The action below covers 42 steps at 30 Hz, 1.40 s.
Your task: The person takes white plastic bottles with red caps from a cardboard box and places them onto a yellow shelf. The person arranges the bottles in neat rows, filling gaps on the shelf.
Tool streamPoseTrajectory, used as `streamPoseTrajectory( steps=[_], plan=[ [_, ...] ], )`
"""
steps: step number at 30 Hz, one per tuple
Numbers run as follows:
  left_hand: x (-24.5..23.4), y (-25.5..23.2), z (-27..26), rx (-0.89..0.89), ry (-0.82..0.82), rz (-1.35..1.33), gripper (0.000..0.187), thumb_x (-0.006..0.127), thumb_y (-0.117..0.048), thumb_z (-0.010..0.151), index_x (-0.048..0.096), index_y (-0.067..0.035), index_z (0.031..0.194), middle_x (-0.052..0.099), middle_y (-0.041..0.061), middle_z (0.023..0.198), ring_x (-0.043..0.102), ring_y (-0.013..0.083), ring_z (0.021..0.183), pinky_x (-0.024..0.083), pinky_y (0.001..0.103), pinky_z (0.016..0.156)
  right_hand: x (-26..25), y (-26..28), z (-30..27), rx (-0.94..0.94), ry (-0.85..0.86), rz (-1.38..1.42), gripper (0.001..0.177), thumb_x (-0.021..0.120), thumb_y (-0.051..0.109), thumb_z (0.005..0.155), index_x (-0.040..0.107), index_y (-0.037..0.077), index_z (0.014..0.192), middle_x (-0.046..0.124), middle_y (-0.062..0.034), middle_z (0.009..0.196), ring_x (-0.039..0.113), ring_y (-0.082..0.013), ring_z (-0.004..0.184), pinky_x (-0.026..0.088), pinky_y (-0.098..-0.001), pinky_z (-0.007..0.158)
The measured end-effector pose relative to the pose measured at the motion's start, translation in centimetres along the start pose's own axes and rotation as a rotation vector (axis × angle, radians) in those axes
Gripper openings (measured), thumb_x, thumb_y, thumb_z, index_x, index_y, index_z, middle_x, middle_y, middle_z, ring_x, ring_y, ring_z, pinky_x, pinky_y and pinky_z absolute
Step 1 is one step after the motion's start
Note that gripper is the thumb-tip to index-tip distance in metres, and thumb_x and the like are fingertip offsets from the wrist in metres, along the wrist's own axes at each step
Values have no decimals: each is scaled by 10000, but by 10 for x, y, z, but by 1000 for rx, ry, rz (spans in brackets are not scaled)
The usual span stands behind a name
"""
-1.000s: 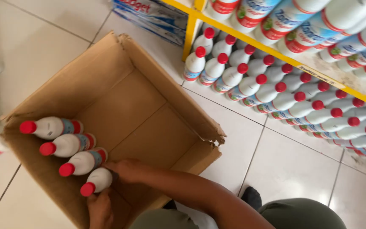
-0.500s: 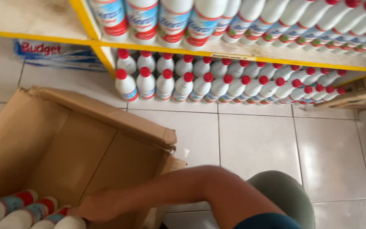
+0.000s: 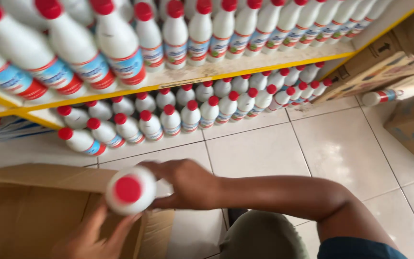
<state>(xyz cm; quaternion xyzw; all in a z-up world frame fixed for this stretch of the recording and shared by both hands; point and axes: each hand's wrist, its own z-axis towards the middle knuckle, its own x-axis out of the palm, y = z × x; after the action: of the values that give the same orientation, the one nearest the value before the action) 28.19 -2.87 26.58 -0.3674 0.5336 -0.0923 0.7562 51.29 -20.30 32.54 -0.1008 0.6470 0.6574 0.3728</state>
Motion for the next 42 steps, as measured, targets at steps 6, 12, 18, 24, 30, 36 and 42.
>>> streamPoseTrajectory(
  steps=[6, 12, 18, 24, 30, 36, 42],
  plan=[
    [110, -158, 141, 50, 379, 42, 616, 804, -420, 791, 656, -190, 1343, 728, 186, 706, 707, 379, 663, 531, 471, 566, -69, -87, -104, 425, -275, 102, 688, 889, 250, 752, 605, 39, 1342, 759, -119, 1185, 769, -249, 979, 653, -362, 829],
    [268, -211, 166, 195, 492, -349, 497, 828, -310, 801, 680, -100, 1226, 756, 183, 883, 728, 369, 814, 562, 448, 667, -102, -197, -208, 683, -489, 165, 494, 892, 171, 742, 708, 26, 1177, 795, -101, 1098, 780, -194, 981, 673, -355, 812],
    [391, -240, 176, 120, 437, -450, 423, 833, -234, 790, 727, -98, 1176, 739, 151, 1020, 709, 329, 951, 555, 430, 797, -121, -295, -269, 859, -619, 93, 506, 884, 134, 758, 678, 4, 1201, 768, -108, 1135, 742, -196, 1055, 647, -356, 853],
    [478, -241, 194, 38, 430, -519, 393, 784, -136, 837, 712, -79, 1219, 723, 187, 1044, 698, 337, 972, 563, 426, 846, -138, -370, -275, 808, -687, 156, 560, 856, 110, 812, 591, 10, 1295, 739, -117, 1213, 714, -211, 1163, 607, -350, 931],
    [534, -234, 208, -94, 570, -608, 582, 734, -115, 877, 551, -65, 1427, 688, 259, 1206, 669, 350, 1171, 544, 403, 948, -143, -436, -270, 878, -743, 224, 623, 832, 97, 803, 536, 15, 1344, 706, -124, 1216, 719, -225, 1118, 613, -338, 863],
    [576, -215, 206, -39, 566, -909, 741, 697, -94, 904, 371, -78, 1569, 606, 227, 1447, 567, 313, 1363, 473, 360, 1099, -141, -464, -258, 824, -791, 315, 548, 800, 36, 854, 544, -2, 1337, 711, -139, 1214, 741, -238, 1080, 619, -329, 828],
    [577, -222, 204, -276, 675, -974, 925, 638, -57, 899, 77, -100, 1634, 530, 213, 1507, 507, 265, 1436, 486, 332, 1072, -128, -475, -251, 830, -856, 415, 596, 755, -23, 852, 494, 19, 1386, 732, -154, 1183, 751, -238, 1057, 629, -315, 859]
  ],
)
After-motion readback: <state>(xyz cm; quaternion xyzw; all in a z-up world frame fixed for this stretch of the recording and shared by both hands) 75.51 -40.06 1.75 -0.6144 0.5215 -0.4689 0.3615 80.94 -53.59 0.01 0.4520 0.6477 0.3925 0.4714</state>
